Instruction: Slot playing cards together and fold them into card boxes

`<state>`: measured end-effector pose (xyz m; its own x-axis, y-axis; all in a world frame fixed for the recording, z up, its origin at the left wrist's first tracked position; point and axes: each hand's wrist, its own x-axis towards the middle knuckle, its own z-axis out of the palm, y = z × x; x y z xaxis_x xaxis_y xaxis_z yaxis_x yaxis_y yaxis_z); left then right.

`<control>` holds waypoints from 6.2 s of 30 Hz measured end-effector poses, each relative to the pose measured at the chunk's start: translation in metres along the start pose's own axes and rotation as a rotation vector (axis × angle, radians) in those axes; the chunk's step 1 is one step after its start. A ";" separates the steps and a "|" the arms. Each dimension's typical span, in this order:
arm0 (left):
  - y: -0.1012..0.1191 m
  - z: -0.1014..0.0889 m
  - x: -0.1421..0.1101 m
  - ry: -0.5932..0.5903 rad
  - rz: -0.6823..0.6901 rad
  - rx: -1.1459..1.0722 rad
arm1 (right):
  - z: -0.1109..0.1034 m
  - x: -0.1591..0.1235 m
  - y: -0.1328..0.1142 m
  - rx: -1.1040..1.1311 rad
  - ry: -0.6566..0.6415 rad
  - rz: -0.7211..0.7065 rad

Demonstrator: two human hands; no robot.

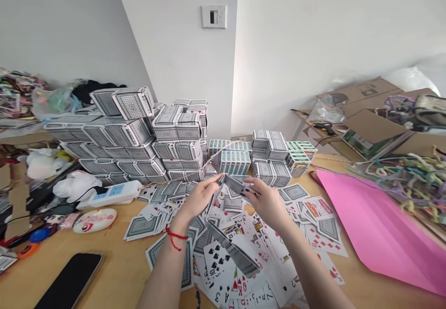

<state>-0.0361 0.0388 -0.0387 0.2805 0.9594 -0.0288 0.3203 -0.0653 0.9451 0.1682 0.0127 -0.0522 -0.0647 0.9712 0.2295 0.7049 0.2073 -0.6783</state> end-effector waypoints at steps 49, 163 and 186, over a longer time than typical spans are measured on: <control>0.000 0.023 -0.002 -0.220 -0.010 -0.095 | 0.008 0.000 0.000 -0.066 -0.024 -0.014; -0.024 0.016 0.007 -0.018 -0.334 -0.473 | 0.059 -0.013 0.013 -0.209 0.122 -0.401; -0.020 0.020 0.008 -0.066 -0.343 -0.499 | 0.068 -0.017 0.018 -0.342 0.224 -0.505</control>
<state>-0.0225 0.0423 -0.0647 0.2972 0.8827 -0.3641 -0.0553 0.3966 0.9163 0.1338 0.0081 -0.1155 -0.3240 0.7083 0.6271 0.8139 0.5466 -0.1969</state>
